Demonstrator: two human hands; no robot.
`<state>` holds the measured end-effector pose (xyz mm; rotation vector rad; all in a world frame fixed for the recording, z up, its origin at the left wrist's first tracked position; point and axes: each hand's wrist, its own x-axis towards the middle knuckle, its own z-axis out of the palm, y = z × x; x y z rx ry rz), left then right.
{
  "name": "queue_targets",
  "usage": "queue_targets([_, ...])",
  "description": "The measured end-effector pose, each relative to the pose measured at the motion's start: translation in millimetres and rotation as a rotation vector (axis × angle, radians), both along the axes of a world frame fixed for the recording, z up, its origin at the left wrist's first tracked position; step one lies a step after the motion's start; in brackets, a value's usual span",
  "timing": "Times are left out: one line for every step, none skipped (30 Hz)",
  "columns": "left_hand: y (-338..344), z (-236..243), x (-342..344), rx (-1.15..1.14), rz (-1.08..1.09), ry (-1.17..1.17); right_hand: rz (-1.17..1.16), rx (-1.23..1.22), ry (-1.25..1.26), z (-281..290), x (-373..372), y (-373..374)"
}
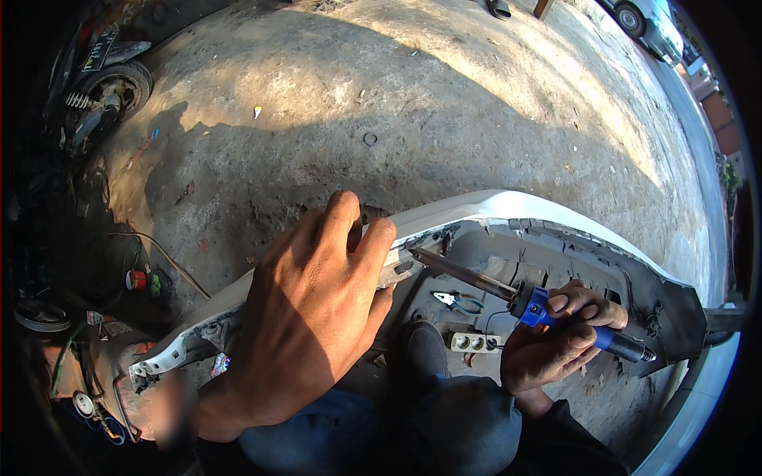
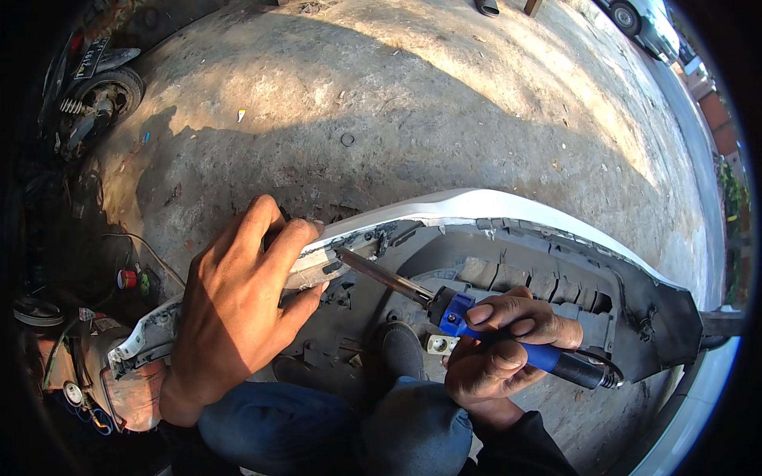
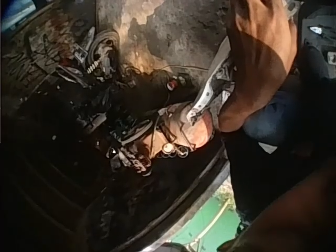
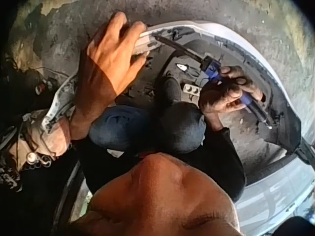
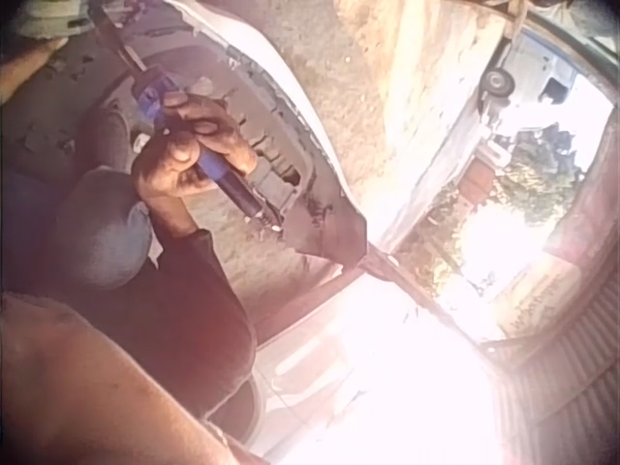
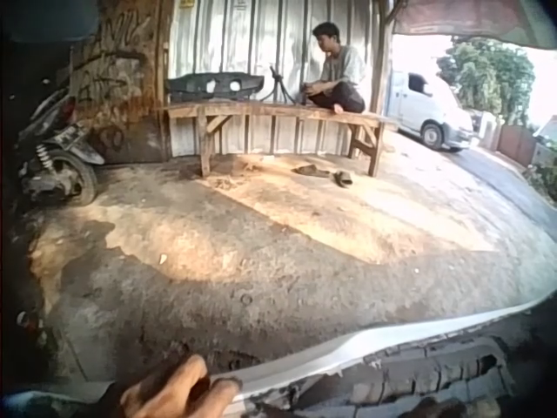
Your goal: Repairing a crack in a white car bumper using a soldering iron to melt plastic filler into the seam.
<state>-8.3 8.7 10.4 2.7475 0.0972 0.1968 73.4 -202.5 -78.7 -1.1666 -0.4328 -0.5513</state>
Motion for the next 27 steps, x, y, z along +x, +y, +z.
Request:
queue_targets([-1.2,1.5,-0.5,0.001,-0.001,-0.005,-0.001,0.001,-0.005,2.4,-0.1,-0.7])
queue_targets([-2.6,2.8,-1.0,-0.002,0.003,-0.004,0.008,0.012,-0.004,5.3,-0.1,-1.1])
queue_targets([-2.0,1.6,-0.2,-0.008,0.009,0.001,0.018,0.019,0.001,5.5,0.7,0.0])
queue_targets([-1.5,1.0,0.5,-0.009,0.008,0.0,0.018,0.018,0.0,5.0,1.0,0.5])
queue_targets([-1.1,1.0,1.1,-0.02,0.011,0.002,0.016,0.017,-0.004,4.5,1.2,0.8])
queue_targets([-0.8,0.1,1.0,-0.03,0.018,0.007,0.018,0.017,-0.006,3.1,1.2,1.5])
queue_targets([-0.6,-0.5,1.0,-0.028,0.02,0.008,0.02,0.019,-0.004,2.7,1.4,2.2])
queue_targets([-0.6,-0.9,1.1,-0.026,0.022,0.006,0.022,0.023,0.0,2.6,1.8,3.0])
queue_targets([-1.2,-1.3,0.7,-0.027,0.021,0.003,0.021,0.023,0.003,2.9,1.3,2.3])
queue_targets([-1.5,-1.1,0.5,-0.028,0.019,0.002,0.02,0.022,0.002,3.1,1.1,1.7])
queue_targets([-1.6,-0.6,0.4,-0.033,0.016,0.005,0.023,0.025,-0.002,3.0,1.2,1.1])
queue_targets([-2.2,-0.2,0.1,-0.036,0.015,0.01,0.029,0.03,-0.004,2.3,1.2,0.4])
queue_targets([-2.5,0.0,-0.2,-0.035,0.016,0.01,0.03,0.031,-0.003,1.0,1.0,0.1])
queue_targets([-2.5,0.2,-0.4,-0.04,0.013,0.006,0.025,0.037,-0.006,-0.7,1.0,0.1])
queue_targets([-2.4,-0.3,-0.3,-0.047,0.008,0.001,0.02,0.041,-0.008,-1.9,1.0,0.0])
queue_targets([-2.5,-1.1,-0.1,-0.048,0.008,0.002,0.02,0.041,-0.007,-2.0,1.4,-0.2])
queue_targets([-2.5,-2.2,0.1,-0.048,0.007,-0.006,0.022,0.033,-0.009,-2.0,2.0,-0.3])
queue_targets([-2.8,-2.4,0.5,-0.048,0.005,-0.015,0.024,0.026,-0.012,-1.3,2.4,-0.9])
queue_targets([-3.0,-2.7,1.1,-0.05,0.003,-0.015,0.021,0.024,-0.013,-1.5,2.6,-1.4])
queue_targets([-3.2,-3.1,1.9,-0.051,-0.001,-0.02,0.019,0.031,-0.014,-2.2,2.8,-1.8])
queue_targets([-3.4,-3.7,2.7,-0.053,-0.005,-0.024,0.017,0.039,-0.016,-3.0,3.0,-2.3])
queue_targets([-3.1,0.6,-0.4,-0.041,0.007,-0.022,0.028,0.051,-0.013,-1.9,2.1,0.1])
queue_targets([-2.9,4.9,-3.7,-0.032,0.02,-0.021,0.044,0.07,-0.012,-0.7,1.0,2.5])
queue_targets([-2.2,1.1,-1.5,-0.042,0.016,-0.021,0.041,0.07,-0.013,-3.0,1.9,1.9])
queue_targets([-1.6,-1.9,0.5,-0.049,0.011,-0.021,0.036,0.063,-0.013,-4.9,2.7,1.4])
queue_targets([-1.0,-4.4,2.2,-0.058,0.004,-0.017,0.027,0.051,-0.017,-6.7,3.5,1.1])
queue_targets([-1.3,-3.0,2.2,-0.059,0.003,-0.013,0.022,0.047,-0.02,-6.2,3.6,0.9])
